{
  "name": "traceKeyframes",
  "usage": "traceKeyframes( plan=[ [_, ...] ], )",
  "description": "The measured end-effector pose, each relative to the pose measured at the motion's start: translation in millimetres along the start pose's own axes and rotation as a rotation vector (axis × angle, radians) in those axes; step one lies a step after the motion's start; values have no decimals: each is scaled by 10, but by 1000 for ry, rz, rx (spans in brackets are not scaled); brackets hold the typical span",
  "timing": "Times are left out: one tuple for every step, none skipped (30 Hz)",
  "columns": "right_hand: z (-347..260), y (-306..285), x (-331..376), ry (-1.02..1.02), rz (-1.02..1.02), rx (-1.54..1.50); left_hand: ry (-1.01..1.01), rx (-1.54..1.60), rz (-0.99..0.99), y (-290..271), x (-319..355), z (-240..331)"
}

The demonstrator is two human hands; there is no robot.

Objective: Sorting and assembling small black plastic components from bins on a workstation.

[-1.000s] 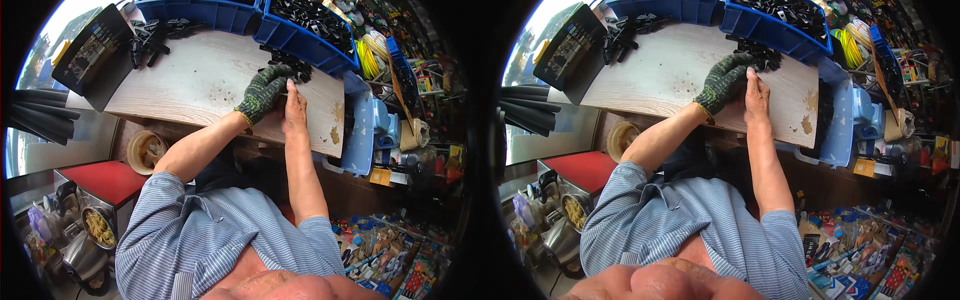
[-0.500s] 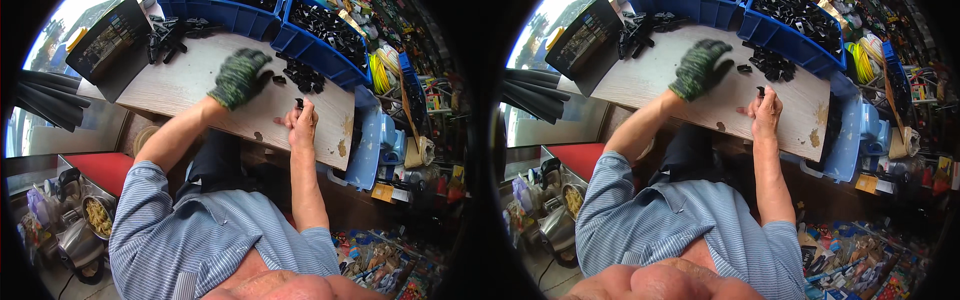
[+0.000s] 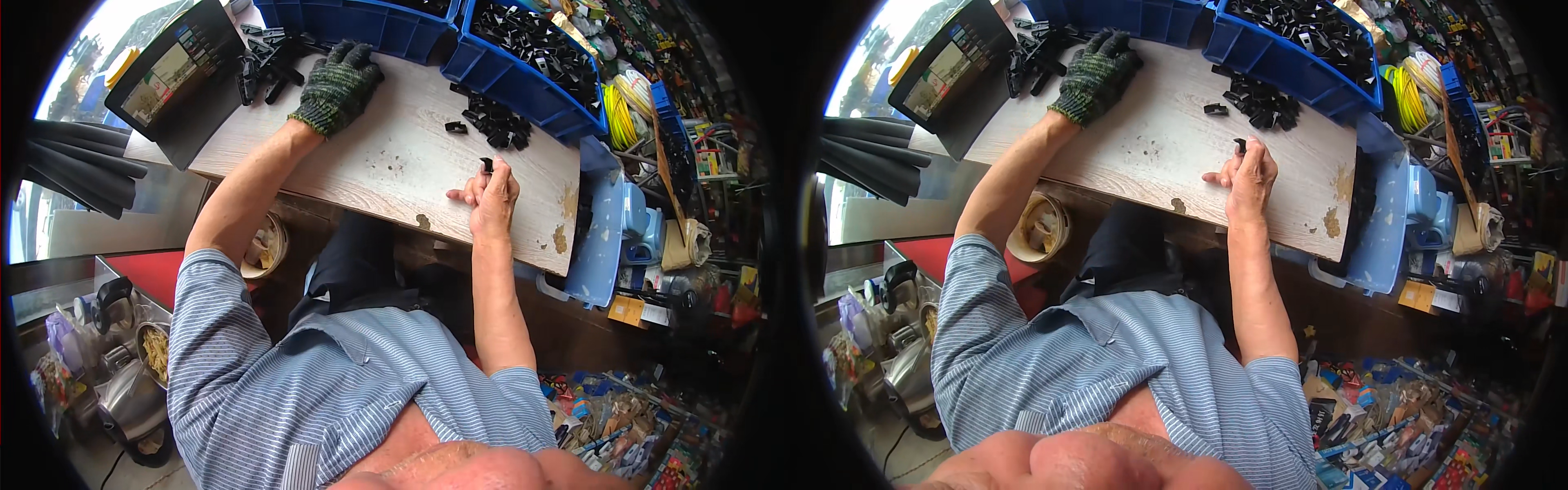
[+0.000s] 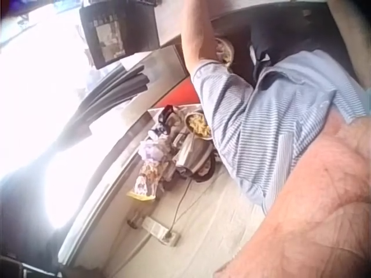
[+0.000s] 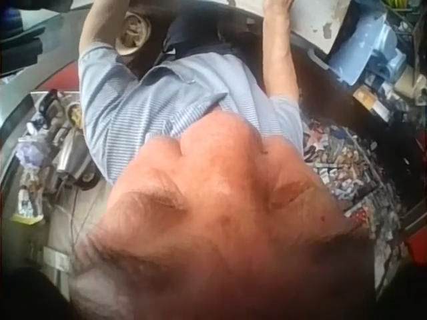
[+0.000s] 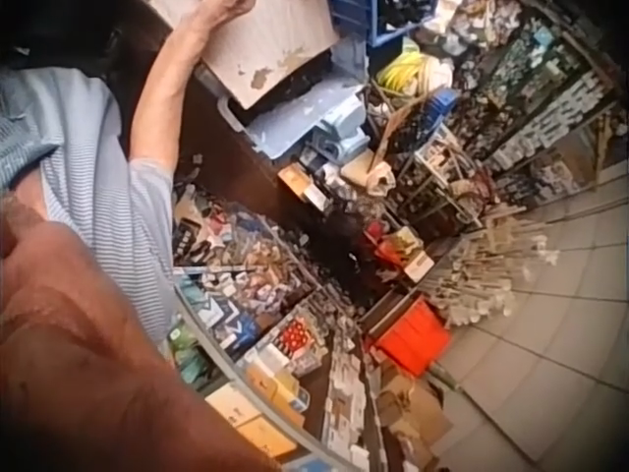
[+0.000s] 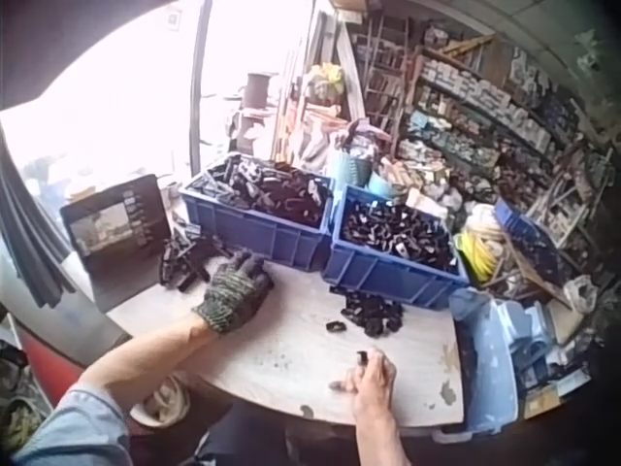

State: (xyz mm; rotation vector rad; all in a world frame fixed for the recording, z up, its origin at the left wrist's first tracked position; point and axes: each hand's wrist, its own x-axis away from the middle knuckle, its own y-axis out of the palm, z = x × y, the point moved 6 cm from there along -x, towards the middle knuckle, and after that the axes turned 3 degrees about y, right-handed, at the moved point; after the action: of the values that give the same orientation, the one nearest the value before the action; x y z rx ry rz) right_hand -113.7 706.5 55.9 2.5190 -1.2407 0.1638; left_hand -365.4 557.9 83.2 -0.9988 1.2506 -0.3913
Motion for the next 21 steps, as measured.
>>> traceKeyframes(
  plan=[
    [-2,4,-3,-1,-2,2,52,52,-19,-19,11,85],
    [-3,2,-1,-3,-4,4,106,75,14,-79,17,130],
    [-1,0,3,-4,-2,3,109,76,14,-108,31,153],
    [-2,3,9,-10,-11,-3,119,91,40,-149,46,184],
    [-3,4,13,-15,-20,-10,130,106,65,-188,62,214],
    [0,-9,13,-17,-14,-12,135,109,65,-212,74,245],
    [2,-13,9,-26,-27,-15,167,101,64,-235,89,290],
    [0,-18,4,-34,-39,-18,199,92,62,-246,92,325],
    [2,-26,3,-33,-36,-20,202,94,60,-258,97,331],
    [1,-30,2,-30,-34,-27,206,114,54,-266,99,336],
    [1,-36,4,-27,-33,-34,209,135,48,-269,100,344],
    [-3,-35,4,-27,-31,-35,210,136,47,-267,93,352],
    [-7,-31,7,-28,-31,-33,152,166,-17,-222,79,328],
    [-7,-30,9,-29,-32,-30,94,195,-80,-175,71,307],
    [-8,-35,6,-29,-30,-30,95,196,-81,-165,61,320],
    [-3,-40,3,-25,-31,-36,148,204,-74,-159,54,367],
    [1,-43,1,-21,-32,-40,200,212,-67,-153,51,415],
    [0,-46,3,-20,-27,-41,272,181,19,-220,65,501],
    [-7,-37,8,-27,-32,-40,274,185,18,-235,68,535],
    [-9,-34,9,-34,-37,-40,260,181,-2,-241,64,550],
    [-10,-47,10,-34,-33,-42,249,176,-22,-246,53,566]
  ],
)
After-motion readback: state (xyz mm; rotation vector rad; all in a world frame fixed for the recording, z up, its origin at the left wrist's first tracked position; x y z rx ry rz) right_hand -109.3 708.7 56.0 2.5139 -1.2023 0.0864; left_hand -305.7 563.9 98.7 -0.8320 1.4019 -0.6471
